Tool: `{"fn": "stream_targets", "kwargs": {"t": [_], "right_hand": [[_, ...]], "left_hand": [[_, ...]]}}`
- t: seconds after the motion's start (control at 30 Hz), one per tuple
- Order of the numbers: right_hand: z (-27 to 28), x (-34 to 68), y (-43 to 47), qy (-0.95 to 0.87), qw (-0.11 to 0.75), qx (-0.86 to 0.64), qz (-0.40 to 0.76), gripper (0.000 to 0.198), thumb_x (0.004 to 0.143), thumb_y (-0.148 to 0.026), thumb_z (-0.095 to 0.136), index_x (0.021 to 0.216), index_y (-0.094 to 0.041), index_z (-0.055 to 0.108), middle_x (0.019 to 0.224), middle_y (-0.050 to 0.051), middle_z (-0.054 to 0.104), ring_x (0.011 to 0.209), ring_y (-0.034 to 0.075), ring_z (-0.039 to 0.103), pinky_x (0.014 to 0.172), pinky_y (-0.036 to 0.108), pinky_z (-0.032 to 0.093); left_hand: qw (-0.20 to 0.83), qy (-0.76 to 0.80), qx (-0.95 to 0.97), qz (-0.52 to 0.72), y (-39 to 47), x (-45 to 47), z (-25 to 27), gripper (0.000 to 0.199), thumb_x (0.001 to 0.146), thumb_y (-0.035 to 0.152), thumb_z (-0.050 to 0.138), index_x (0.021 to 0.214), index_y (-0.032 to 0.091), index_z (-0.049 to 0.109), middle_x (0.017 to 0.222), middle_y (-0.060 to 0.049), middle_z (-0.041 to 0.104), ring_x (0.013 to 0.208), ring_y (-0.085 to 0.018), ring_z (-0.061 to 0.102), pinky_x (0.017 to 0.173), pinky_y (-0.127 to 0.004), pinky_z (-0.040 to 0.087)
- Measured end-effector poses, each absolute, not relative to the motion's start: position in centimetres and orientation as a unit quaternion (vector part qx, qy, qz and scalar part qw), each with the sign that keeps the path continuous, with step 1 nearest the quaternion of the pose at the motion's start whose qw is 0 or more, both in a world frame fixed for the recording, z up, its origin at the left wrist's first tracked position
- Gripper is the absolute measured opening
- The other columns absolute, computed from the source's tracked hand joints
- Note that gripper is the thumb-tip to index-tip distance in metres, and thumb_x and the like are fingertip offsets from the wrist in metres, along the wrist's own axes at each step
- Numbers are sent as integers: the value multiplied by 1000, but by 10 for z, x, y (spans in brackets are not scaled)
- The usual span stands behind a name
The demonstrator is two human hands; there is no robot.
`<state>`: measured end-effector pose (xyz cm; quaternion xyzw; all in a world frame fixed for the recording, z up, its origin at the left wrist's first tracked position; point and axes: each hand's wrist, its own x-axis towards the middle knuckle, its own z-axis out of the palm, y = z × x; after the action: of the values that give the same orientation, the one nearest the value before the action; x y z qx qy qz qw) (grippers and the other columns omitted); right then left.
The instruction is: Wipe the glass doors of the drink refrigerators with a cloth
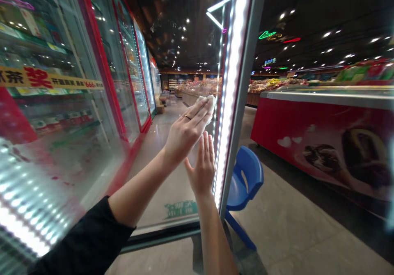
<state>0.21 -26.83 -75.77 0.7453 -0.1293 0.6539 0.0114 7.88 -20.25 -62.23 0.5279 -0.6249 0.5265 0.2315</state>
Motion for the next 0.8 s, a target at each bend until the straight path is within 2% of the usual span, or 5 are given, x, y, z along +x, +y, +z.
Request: {"fn": "stream_targets", "kwargs": {"t": [0.13,0.37,0.5,0.67,0.8], "right_hand": [[-767,5,-269,-125,19,744,656,92,114,-37,59,184,-23,1,173,18,55,165,33,48,128,57,54],[-762,-6,-273,-137,12,761,634,95,113,-45,60,183,-27,-1,179,16,46,169,34,41,129,60,53],[-760,-11,-280,-136,41,736,662,94,113,-43,60,183,-25,0,181,17,44,169,33,42,130,59,51],[-759,-14,-281,-145,36,740,655,94,114,-41,58,183,-27,-3,184,15,38,169,33,41,133,59,48],[-756,-21,-282,-176,44,721,669,91,114,-32,59,183,-31,0,181,14,44,168,32,43,134,60,45]], "left_hand": [[172,-649,530,518,-221,75,-595,65,111,1,43,174,16,40,174,-10,54,166,-25,47,133,-47,54],[259,-587,534,551,-206,98,-581,71,112,9,47,177,32,35,177,-1,49,166,-22,48,135,-44,53],[223,-628,507,546,-201,85,-616,70,113,5,47,178,22,30,171,-10,57,161,-24,54,131,-44,57],[164,-662,498,535,-219,76,-606,55,115,7,48,169,14,49,166,-12,63,159,-25,57,130,-41,58],[205,-632,524,532,-211,83,-603,71,111,3,52,177,21,34,173,-11,56,163,-27,52,133,-46,55]]}}
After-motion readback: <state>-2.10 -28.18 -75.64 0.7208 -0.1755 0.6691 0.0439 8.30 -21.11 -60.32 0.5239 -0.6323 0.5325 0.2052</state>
